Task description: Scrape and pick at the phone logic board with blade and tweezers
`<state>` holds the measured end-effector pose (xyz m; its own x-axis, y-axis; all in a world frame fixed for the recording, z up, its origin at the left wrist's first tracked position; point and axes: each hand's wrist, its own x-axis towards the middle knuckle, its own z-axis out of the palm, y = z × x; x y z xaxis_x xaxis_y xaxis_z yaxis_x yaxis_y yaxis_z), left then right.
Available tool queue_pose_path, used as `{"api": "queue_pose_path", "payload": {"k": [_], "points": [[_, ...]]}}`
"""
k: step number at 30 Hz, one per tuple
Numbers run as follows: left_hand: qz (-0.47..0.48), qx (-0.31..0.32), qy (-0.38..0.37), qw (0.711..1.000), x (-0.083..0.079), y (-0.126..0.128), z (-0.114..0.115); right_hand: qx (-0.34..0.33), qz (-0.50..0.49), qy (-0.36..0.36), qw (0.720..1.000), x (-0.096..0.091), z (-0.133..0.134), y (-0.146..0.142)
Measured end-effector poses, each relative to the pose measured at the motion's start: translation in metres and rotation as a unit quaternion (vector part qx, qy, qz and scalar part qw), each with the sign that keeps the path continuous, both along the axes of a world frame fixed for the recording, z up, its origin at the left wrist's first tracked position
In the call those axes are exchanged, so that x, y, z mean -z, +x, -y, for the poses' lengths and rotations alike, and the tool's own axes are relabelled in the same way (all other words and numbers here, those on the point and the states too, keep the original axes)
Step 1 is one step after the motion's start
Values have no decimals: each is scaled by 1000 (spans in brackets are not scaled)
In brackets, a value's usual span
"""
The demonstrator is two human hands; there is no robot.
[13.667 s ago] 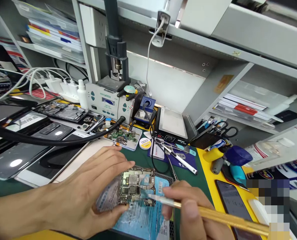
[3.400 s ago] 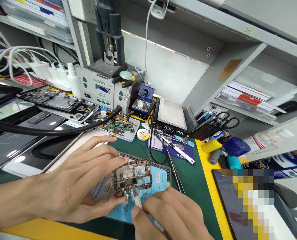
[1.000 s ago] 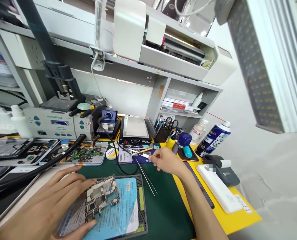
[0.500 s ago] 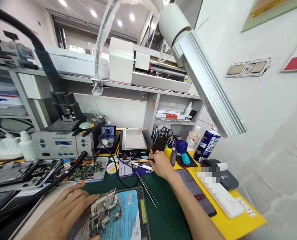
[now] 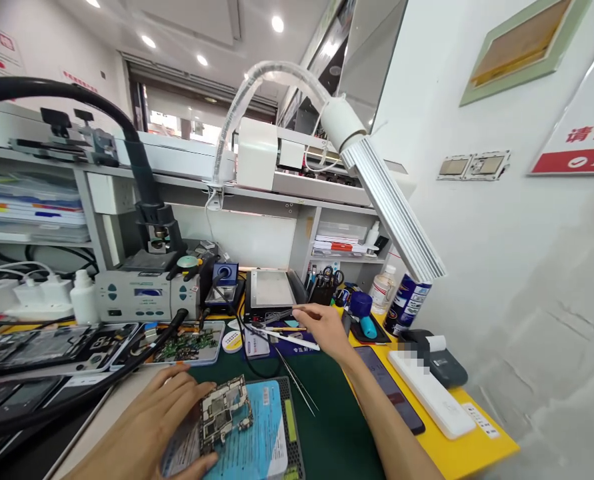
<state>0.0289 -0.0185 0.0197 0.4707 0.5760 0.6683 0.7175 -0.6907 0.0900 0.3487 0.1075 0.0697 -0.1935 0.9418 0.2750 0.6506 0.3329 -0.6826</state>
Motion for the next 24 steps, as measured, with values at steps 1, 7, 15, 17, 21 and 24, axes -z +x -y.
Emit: {"api": "queue_pose_path", "payload": {"k": [1, 7, 15, 17, 21, 24], "points": [[13, 3, -1, 1000, 3, 2, -1, 8, -23, 8, 1000, 0, 2, -5], [44, 11, -29, 999, 9, 6, -3, 1, -94, 66, 993, -6, 24, -23], [-17, 58, -55, 997, -9, -9, -5, -74, 55, 83, 992, 18, 43, -50], [-31, 67, -54, 996, -10, -11, -6, -75, 95, 90, 989, 26, 43, -52], [-46, 82, -48, 994, -12, -11, -6, -49, 76, 130, 987, 25, 53, -51], [-54, 78, -62, 994, -14, -13, -6, -6, -16, 213, 977, 14, 70, -48]]}}
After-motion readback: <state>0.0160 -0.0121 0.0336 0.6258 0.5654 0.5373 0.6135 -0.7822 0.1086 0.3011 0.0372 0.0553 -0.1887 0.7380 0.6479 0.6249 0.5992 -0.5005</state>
